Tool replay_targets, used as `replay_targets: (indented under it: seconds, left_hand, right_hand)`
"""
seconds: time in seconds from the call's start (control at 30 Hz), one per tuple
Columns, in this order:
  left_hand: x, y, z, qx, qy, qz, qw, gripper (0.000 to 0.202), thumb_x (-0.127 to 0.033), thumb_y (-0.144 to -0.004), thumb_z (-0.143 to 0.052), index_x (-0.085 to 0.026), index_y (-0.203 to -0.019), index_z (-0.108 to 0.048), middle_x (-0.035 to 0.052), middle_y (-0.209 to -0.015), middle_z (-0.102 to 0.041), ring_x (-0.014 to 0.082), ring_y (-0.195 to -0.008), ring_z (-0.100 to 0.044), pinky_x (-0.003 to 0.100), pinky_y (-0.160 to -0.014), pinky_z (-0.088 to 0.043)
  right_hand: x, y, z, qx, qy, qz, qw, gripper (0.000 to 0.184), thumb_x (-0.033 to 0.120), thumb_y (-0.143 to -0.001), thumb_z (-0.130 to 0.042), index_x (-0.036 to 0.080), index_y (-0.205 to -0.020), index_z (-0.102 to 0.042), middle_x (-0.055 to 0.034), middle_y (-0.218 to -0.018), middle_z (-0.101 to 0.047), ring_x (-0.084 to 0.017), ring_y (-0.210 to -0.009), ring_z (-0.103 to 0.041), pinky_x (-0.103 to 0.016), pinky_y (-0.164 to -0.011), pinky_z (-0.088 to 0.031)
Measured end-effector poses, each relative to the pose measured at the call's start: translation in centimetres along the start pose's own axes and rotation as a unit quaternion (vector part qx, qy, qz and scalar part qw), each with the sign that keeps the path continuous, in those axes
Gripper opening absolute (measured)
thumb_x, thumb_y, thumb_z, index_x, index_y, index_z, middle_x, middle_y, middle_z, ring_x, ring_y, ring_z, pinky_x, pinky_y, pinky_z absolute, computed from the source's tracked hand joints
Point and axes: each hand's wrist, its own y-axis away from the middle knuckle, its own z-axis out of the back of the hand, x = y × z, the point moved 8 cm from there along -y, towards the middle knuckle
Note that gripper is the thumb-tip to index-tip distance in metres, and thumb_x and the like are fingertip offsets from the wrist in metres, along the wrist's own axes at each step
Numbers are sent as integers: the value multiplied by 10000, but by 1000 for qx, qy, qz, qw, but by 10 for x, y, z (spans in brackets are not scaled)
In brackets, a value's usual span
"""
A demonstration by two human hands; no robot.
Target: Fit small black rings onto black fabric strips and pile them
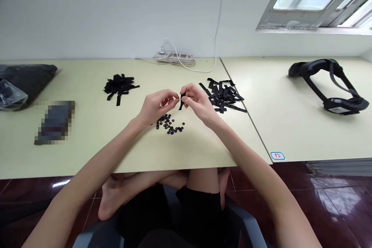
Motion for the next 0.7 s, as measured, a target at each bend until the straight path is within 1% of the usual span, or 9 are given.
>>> replay_targets:
  seconds: [0.1, 0.17, 0.33, 0.5, 0.6, 0.7]
  left_hand:
    - [10, 0, -8, 36, 72, 78, 994, 139, -326, -1117, -617, -241, -1084, -722, -11, -832, -720, 121, -697, -630, 253, -659, -477]
    - [14, 0, -12, 51, 121, 113, 985, 174, -367, -1112, -622, -236, -1074, -730, -6, -813, -709, 130, -713, -645, 253, -650, -482]
    - [16, -1, -14, 57, 207, 148, 965, 248, -455, -1097, -656, -227, -1044, -737, 7, -824, -706, 141, -765, -661, 246, -632, -472]
    - [21, -1, -13, 35, 256, 183, 948, 325, -544, -1060, -713, -223, -1021, -743, 17, -805, -669, 144, -743, -616, 239, -600, -473]
    - [24, -1, -14, 25, 281, 193, 940, 367, -586, -1035, -746, -219, -1016, -748, 35, -848, -678, 150, -768, -622, 239, -597, -489]
    - [26, -1, -13, 17, 302, 202, 931, 383, -598, -1022, -766, -215, -1027, -749, 50, -903, -697, 160, -825, -652, 233, -606, -509]
  right_hand:
    - [-2, 0, -1, 8, 2, -3, 1000, 146, 330, -957, -745, 265, -1030, -637, 27, -857, -582, -149, -763, -540, -338, -756, -500]
    - [-3, 0, -1, 7, 7, -7, 1000, 165, 355, -960, -751, 270, -1022, -623, 24, -863, -577, -154, -767, -534, -344, -754, -498]
    - [-4, 1, 0, 4, 13, -13, 1000, 248, 453, -980, -779, 286, -1034, -603, 12, -877, -592, -171, -780, -549, -368, -767, -516]
    - [2, 1, -4, 12, 8, 25, 1000, 380, 582, -973, -843, 287, -1060, -620, 0, -935, -626, -186, -858, -623, -377, -831, -563]
    - [3, 2, -7, 24, -11, 35, 999, 368, 564, -990, -855, 290, -1079, -628, -2, -958, -659, -187, -898, -658, -377, -890, -581]
    - [2, 2, -6, 20, -11, 36, 999, 372, 572, -992, -860, 289, -1083, -637, -1, -952, -681, -187, -892, -683, -388, -912, -600]
